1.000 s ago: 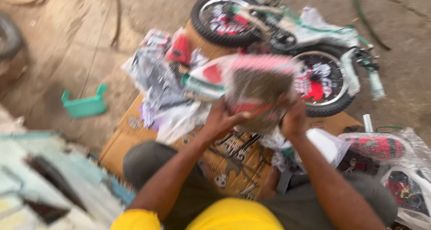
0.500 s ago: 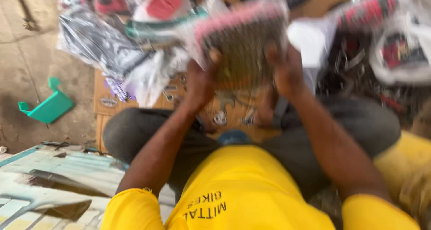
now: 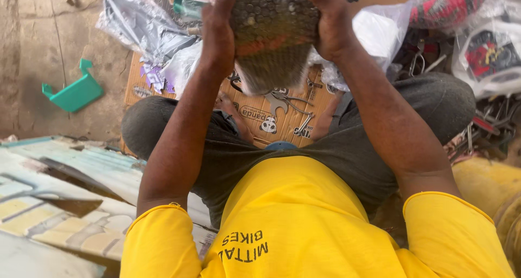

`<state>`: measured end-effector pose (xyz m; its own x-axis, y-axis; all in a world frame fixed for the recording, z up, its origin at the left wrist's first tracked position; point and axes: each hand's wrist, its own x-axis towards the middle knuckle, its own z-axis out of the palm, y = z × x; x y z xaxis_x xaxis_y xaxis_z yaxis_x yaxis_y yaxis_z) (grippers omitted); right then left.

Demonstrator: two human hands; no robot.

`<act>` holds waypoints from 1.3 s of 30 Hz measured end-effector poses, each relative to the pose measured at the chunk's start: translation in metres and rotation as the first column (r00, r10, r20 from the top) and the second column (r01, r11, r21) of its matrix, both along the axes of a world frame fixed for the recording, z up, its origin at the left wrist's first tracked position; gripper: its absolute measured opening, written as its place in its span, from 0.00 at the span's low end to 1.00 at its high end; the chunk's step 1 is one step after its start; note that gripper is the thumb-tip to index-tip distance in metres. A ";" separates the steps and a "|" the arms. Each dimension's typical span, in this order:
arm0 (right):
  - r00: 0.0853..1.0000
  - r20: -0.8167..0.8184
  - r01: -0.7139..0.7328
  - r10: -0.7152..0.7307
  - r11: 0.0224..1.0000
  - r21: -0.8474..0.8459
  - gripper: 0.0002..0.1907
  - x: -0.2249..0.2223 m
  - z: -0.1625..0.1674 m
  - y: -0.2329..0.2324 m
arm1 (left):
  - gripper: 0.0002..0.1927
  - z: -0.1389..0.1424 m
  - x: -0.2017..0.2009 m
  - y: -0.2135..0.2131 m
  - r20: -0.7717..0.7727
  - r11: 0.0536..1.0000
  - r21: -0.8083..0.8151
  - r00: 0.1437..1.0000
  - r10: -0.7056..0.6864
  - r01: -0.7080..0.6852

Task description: The person unwraps a bicycle seat from bubble wrap and attaches it to a metal seat post using a wrench. They tighten the bolts to secure the seat in place.

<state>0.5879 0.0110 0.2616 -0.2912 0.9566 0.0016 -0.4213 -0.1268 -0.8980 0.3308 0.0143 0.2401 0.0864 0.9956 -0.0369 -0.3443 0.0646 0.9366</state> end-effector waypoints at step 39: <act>0.983 0.037 0.183 -0.182 0.910 -0.373 0.28 0.051 -0.089 0.024 | 0.29 -0.041 0.059 0.033 -0.242 0.755 0.656 0.942 0.233 -0.018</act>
<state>0.6392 0.0354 0.1727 -0.1112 0.9240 -0.3658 -0.4678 -0.3734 -0.8011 0.3901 0.0471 0.1992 0.0511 0.7940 0.6057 -0.0110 -0.6060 0.7954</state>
